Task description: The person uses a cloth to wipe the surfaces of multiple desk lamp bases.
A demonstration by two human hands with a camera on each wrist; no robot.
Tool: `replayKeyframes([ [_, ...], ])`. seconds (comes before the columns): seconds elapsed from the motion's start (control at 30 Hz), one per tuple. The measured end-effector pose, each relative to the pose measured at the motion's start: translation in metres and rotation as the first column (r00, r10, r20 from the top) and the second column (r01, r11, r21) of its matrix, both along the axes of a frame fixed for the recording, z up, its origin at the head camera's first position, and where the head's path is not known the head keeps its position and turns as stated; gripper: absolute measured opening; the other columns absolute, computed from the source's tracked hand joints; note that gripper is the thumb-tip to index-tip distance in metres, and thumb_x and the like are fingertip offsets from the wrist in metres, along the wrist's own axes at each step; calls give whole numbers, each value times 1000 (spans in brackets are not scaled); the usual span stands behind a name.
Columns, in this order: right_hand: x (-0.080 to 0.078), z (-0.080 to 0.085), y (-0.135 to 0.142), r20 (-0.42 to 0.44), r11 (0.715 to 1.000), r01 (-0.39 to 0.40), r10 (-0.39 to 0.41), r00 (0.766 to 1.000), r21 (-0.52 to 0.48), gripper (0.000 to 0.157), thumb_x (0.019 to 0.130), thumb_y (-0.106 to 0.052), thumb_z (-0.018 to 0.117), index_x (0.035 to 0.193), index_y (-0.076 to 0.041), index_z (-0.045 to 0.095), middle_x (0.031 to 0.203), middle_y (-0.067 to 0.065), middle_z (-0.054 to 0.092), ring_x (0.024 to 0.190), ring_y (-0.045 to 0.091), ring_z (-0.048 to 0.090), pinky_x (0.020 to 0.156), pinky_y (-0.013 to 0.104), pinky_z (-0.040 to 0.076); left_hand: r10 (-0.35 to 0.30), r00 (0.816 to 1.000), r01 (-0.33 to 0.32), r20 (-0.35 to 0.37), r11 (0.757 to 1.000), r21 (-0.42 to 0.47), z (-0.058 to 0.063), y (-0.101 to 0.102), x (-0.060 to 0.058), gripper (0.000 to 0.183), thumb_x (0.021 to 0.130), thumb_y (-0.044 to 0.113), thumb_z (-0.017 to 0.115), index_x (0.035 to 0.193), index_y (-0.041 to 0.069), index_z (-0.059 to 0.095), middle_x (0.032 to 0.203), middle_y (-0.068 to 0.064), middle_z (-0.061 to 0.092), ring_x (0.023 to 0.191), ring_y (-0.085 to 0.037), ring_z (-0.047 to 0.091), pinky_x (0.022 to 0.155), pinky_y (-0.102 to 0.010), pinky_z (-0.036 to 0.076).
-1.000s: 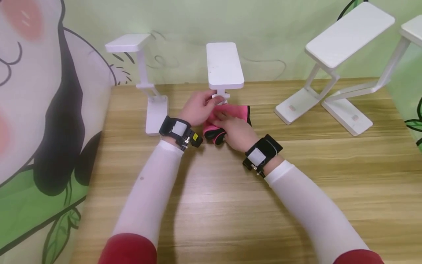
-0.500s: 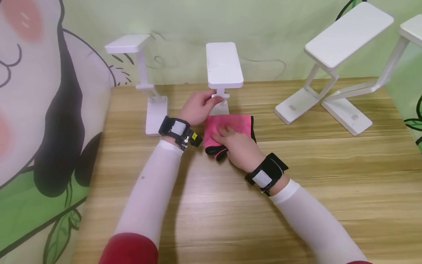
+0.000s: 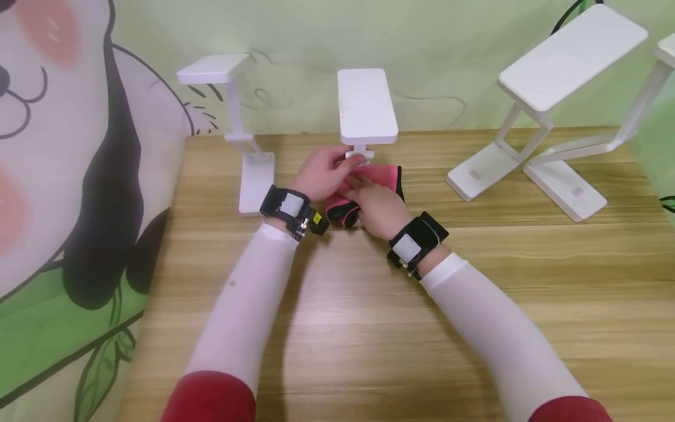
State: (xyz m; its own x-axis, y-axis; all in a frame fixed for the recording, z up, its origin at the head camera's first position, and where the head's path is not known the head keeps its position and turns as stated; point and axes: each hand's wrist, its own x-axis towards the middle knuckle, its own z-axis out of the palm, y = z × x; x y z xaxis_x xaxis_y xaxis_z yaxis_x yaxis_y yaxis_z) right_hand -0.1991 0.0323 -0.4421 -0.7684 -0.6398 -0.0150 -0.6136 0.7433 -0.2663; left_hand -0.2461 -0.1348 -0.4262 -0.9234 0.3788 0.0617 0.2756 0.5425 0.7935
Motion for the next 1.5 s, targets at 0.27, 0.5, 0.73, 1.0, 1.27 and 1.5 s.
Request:
replayKeyframes([
  [0.27, 18, -9, 9, 7, 997, 34, -33, 999, -64, 71, 83, 11, 53, 148, -16, 45, 153, 11, 40, 140, 28, 29, 108, 44, 39, -4, 1000, 4, -11, 1000, 0, -3, 0, -3, 31, 103, 40, 53, 111, 14, 69, 77, -10, 54, 65, -20, 45, 59, -31, 37],
  [0.5, 57, -8, 25, 77, 995, 50, -44, 996, -81, 70, 82, 12, 52, 146, -15, 48, 151, 13, 41, 142, 30, 23, 109, 46, 38, -9, 1000, 8, -25, 1000, -18, -1, -1, -3, 35, 103, 43, 51, 112, 15, 70, 75, -9, 53, 67, -17, 43, 60, -29, 36],
  [0.73, 59, -2, 22, 79, 999, 5, -1, 997, -49, 67, 83, 9, 54, 146, -12, 49, 150, 15, 42, 140, 32, 28, 104, 48, 43, -21, 999, 21, -40, 1000, -6, 1, 0, -1, 38, 103, 44, 51, 101, 10, 69, 65, -5, 38, 59, -19, 39, 54, -29, 33],
  [1.0, 4, -7, 9, 33, 996, 24, -21, 999, -89, 67, 83, 9, 54, 145, -15, 50, 152, 9, 42, 139, 25, 33, 109, 43, 38, -29, 999, 30, -20, 1000, 4, 2, -1, 2, 32, 104, 39, 50, 114, 15, 69, 71, -8, 48, 64, -20, 44, 57, -30, 36],
  [1.27, 2, -11, 11, 39, 990, 54, -50, 998, -126, 72, 82, 11, 52, 148, -17, 45, 153, 9, 40, 139, 25, 32, 107, 45, 40, -38, 999, 38, -11, 999, 14, -3, -2, 1, 29, 106, 37, 48, 117, 19, 67, 71, -6, 46, 59, -19, 43, 56, -30, 37],
  [1.5, 26, -11, 20, 72, 984, 89, -79, 994, -151, 62, 89, 8, 51, 145, -17, 50, 151, 12, 42, 141, 28, 28, 111, 48, 35, -43, 999, 43, -34, 999, 1, -1, -2, -1, 36, 106, 41, 45, 116, 14, 67, 74, -7, 44, 63, -19, 40, 58, -30, 36],
])
